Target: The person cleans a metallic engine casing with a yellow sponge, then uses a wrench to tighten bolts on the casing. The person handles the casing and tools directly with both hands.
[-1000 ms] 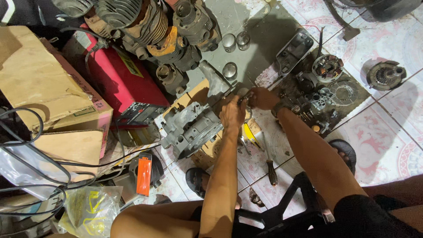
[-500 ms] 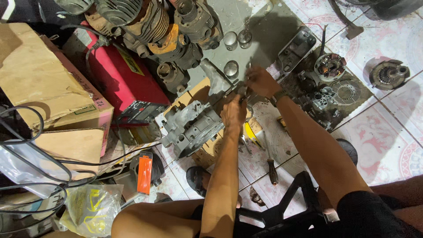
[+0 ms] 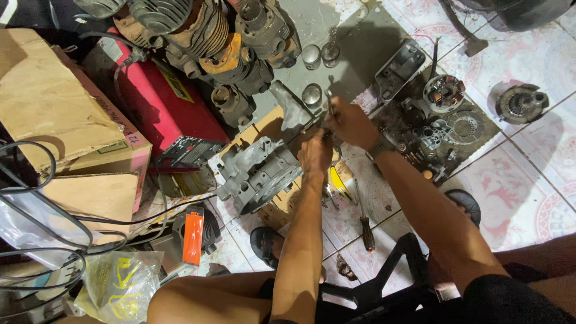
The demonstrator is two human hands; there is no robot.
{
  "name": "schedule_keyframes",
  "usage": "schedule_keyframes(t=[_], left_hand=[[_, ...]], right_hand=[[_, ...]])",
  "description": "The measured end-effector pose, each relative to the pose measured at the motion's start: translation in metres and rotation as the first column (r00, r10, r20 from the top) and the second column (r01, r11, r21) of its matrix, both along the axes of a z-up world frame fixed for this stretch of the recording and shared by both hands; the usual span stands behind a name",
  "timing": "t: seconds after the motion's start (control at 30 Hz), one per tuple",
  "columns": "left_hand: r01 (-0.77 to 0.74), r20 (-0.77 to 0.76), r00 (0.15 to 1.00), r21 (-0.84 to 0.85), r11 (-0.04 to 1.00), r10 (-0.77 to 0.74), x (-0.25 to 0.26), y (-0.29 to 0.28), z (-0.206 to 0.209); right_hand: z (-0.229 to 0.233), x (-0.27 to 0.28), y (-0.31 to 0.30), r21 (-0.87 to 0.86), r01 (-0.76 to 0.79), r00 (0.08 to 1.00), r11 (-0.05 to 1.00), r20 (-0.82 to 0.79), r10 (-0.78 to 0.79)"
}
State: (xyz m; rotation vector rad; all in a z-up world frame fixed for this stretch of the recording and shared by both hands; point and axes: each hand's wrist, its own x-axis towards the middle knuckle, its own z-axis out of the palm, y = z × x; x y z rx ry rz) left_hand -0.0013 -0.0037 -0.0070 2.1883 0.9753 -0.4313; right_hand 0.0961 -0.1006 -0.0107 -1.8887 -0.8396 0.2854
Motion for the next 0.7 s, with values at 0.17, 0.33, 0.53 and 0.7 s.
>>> schedule_keyframes(t=[0.17, 0.33, 0.53, 0.7], left_hand=[[0.042, -0.027, 0.999, 0.028, 0.999, -0.041, -0.001, 0.001, 0.010], [0.056, -0.028, 0.998, 0.043, 0.998, -0.055, 0.004, 0.000, 0.031], [0.037, 0.005, 0.999, 0.029, 0.999, -0.037, 0.005, 0.000, 0.037], [0.077, -0.030, 0.997, 0.065, 0.995, -0.075, 0.004, 0.003, 0.025]], right_hand=[[0.005, -0.029, -0.018, 0.030, 0.162, 0.986, 0.986, 0.029, -0.163], [-0.001, -0.060, -0.037, 0.158, 0.390, 0.921, 0.907, -0.060, -0.386], [-0.001, -0.071, -0.050, 0.190, 0.414, 0.910, 0.890, -0.056, -0.411], [-0.018, -0.075, -0.054, 0.078, 0.410, 0.912, 0.909, -0.007, -0.411]])
